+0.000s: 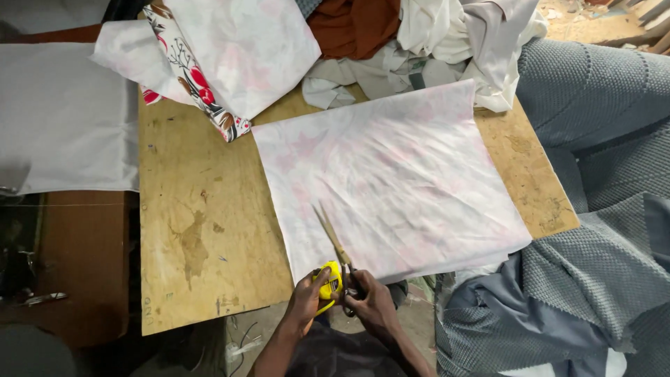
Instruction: Measuring and cutting fabric on a workbench using a tape measure and scissors
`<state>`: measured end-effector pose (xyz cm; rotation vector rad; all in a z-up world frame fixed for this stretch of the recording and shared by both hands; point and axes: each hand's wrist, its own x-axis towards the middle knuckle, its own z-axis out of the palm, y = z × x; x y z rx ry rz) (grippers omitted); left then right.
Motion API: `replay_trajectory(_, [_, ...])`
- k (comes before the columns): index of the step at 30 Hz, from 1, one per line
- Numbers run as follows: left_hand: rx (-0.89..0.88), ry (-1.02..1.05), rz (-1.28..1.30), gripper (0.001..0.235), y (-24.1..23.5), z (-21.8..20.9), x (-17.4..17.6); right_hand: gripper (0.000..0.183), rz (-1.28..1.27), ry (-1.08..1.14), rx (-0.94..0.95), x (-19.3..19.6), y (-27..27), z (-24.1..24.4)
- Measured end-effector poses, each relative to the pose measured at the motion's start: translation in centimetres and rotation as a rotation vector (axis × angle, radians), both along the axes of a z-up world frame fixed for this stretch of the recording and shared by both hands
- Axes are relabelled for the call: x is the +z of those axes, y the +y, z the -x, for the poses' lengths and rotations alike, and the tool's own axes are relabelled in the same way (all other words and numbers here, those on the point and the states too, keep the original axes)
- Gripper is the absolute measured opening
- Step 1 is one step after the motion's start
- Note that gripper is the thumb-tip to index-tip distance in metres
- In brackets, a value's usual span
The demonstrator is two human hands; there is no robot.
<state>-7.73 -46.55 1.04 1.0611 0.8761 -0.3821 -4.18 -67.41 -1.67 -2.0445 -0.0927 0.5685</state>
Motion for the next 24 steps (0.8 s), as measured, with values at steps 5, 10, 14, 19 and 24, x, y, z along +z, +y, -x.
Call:
replay_trajectory(5, [-0.173, -0.047, -0.306, 0.057, 2.9, 0.0, 0.3, 0.047, 0.14, 0.069, -0.138, 3.0, -3.2, -3.6])
replay_trajectory(10, [-0.698, -0.407, -0.673, 0.051, 4.1, -0.5, -1.2, 0.029, -0.119, 0.258, -0.149, 8.2, -3.3, -6.3])
replay_trajectory(14, [-0.72, -0.623, -0.713, 0.053, 1.8, -1.5, -3.8, 0.034, -0.274, 0.251, -0.001, 8.3, -1.1, -4.8])
replay_trajectory(19, [-0.77, -0.603, -0.819, 0.058, 1.7, -0.7, -2.8, 0.04, -0.131, 0.365, -0.245, 9.5, 0.7, -3.1])
replay_trajectory(24, [-0.779, -0.759, -0.949, 0.055, 1.6, 1.2, -3.8, 0.034, -0.111, 0.328, -0.295, 5.1, -0.5, -1.1])
